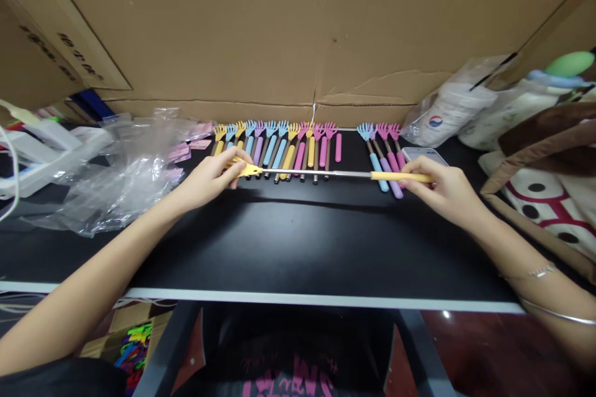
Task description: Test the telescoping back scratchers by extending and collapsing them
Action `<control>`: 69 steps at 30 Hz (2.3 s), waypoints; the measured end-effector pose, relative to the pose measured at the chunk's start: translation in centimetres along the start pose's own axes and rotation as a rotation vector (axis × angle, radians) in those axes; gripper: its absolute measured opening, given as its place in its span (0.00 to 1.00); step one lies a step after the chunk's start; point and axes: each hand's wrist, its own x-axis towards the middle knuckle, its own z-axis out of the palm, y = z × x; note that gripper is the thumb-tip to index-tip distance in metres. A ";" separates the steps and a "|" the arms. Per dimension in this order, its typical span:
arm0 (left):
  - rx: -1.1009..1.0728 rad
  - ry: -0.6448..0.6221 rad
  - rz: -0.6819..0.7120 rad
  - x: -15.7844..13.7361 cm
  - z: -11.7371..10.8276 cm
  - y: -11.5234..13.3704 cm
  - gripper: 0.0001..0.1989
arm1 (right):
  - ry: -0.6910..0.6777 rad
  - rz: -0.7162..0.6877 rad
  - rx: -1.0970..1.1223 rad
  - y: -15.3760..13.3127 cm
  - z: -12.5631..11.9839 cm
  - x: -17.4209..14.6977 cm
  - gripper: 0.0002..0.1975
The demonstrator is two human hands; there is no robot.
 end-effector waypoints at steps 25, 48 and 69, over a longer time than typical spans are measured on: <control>-0.295 -0.194 0.189 -1.0 4.5 3.3 0.09 | -0.221 -0.052 0.048 -2.9 2.3 -0.1 0.13; 0.309 0.028 0.242 -0.6 3.3 3.2 0.12 | -0.195 -0.116 -0.148 -2.5 1.2 -0.1 0.13; 0.382 -0.233 0.067 -0.4 3.3 2.6 0.20 | -0.322 -0.191 -0.134 -0.9 2.2 0.0 0.15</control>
